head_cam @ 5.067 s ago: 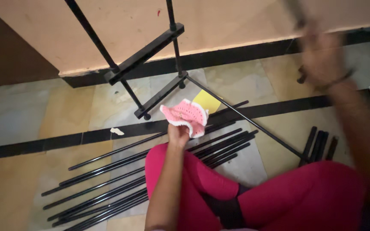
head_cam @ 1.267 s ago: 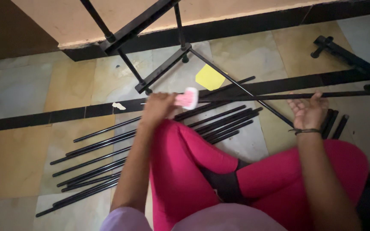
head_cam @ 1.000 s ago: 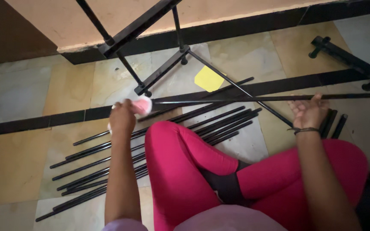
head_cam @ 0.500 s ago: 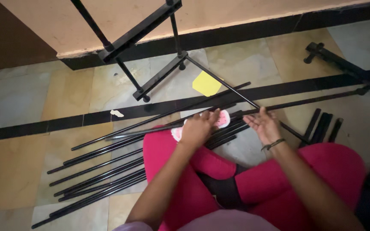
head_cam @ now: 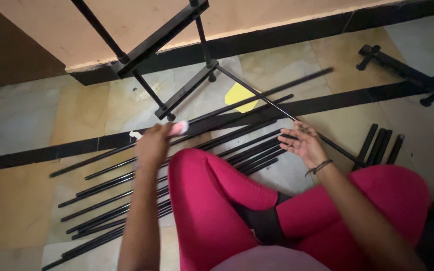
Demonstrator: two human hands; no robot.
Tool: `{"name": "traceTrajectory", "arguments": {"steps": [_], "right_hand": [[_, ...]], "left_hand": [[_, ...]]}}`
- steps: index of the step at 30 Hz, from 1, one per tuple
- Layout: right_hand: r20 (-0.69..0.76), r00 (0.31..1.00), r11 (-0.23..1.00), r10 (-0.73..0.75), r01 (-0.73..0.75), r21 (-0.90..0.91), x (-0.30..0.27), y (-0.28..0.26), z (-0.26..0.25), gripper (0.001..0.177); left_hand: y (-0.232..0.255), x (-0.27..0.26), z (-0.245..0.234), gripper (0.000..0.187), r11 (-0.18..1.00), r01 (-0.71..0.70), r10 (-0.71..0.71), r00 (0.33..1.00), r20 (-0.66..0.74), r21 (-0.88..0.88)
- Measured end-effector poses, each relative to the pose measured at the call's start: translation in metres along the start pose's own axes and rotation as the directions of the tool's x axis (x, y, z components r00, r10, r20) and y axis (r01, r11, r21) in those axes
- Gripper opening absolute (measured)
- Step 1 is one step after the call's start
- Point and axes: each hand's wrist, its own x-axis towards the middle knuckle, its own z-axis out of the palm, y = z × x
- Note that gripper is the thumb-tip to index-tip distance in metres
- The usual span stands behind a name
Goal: The person sits on the floor and wipes black metal rods with a pink cloth. They then insert the rods into a black metal frame, aligning and securing them in place.
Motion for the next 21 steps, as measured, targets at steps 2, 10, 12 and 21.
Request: {"name": "traceTrajectory", "arguments": {"steps": [2, 10, 12, 21], "right_hand": [[-0.028, 0.999, 1.000, 0.017, -0.018, -0.018, 0.004, 0.003, -0.005, 0.021], [-0.063, 0.996, 0.997, 0.056, -0.059, -0.045, 0.010, 0.011, -0.015, 0.023], [-0.068, 0.996, 0.997, 0.055, -0.059, -0.058, 0.010, 0.011, -0.015, 0.022], [-0.115, 0.990, 0.990, 0.080, -0.093, -0.108, 0.007, 0.011, -0.012, 0.025]], "left_hand": [[-0.037, -0.017, -0.005, 0.029, 0.999, -0.018, 0.016, 0.998, -0.060, -0.046], [-0.127, -0.102, 0.037, 0.035, 0.973, 0.219, -0.228, 0.964, 0.141, 0.077], [-0.136, -0.118, 0.047, 0.038, 0.968, 0.252, -0.251, 0.952, 0.174, 0.016], [-0.124, -0.123, 0.089, 0.042, 0.986, 0.159, -0.164, 0.966, 0.199, 0.045]]}}
